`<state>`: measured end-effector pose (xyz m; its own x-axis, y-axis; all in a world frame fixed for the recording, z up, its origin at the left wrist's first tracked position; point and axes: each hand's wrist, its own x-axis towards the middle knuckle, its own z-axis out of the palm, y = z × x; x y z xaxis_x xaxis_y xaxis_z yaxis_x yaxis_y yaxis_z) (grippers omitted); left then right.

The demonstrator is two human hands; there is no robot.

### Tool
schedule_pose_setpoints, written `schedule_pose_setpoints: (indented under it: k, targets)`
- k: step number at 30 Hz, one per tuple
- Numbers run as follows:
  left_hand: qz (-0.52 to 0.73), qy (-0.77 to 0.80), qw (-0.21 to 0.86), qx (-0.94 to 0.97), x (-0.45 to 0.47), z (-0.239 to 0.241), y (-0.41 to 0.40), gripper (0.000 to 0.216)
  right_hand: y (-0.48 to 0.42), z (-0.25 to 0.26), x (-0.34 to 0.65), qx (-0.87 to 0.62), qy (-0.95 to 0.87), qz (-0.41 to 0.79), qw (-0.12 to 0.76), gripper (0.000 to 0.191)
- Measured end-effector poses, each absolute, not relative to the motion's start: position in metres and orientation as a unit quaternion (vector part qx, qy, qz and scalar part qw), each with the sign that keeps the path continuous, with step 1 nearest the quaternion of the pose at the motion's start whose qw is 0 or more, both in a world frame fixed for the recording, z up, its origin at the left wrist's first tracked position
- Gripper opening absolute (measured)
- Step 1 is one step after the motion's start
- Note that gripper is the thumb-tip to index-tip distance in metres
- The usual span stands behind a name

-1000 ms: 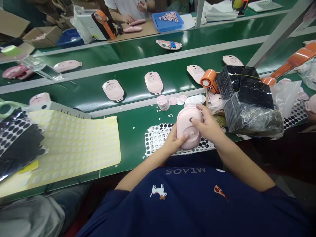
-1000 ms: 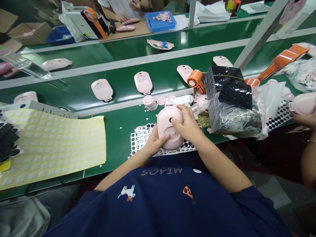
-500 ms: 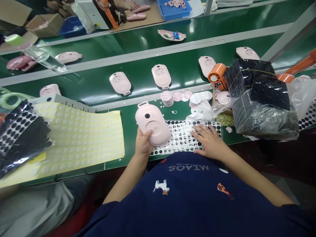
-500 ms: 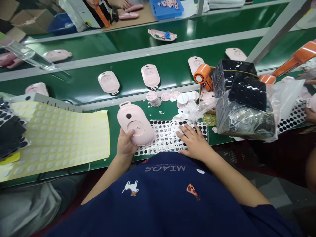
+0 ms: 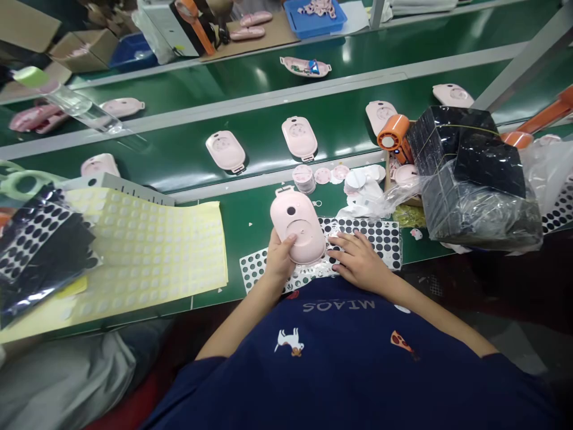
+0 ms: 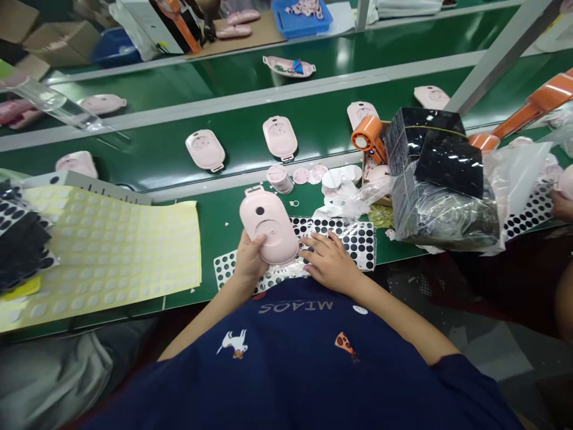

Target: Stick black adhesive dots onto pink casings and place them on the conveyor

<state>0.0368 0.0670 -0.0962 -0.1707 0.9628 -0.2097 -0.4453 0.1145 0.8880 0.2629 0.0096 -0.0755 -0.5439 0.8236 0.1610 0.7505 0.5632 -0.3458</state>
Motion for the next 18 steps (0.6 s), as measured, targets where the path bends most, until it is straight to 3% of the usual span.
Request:
schedule_pose_setpoints:
  k: [8, 12, 15, 18]
  targets:
    - [0.571, 0.456, 0.629, 0.267, 0.010, -0.095, 0.072, 0.058, -0.007, -0.087, 0.286, -0.524, -0.843, 0.105, 0.057, 0.055]
    - [0.597, 0.441, 0.591, 0.316, 0.003, -0.085, 0.075, 0.054, 0.004, -0.077, 0.267, -0.466, -0.859, 0.198, 0.069, 0.048]
    - [0.597, 0.428, 0.591, 0.333, 0.009, -0.083, 0.077, 0.055, 0.022, -0.059, 0.260, -0.410, -0.863, 0.273, 0.111, 0.032]
    - [0.597, 0.428, 0.598, 0.320, 0.019, -0.086, 0.077, 0.057, 0.055, -0.037, 0.258, -0.431, -0.848, 0.253, 0.174, 0.028]
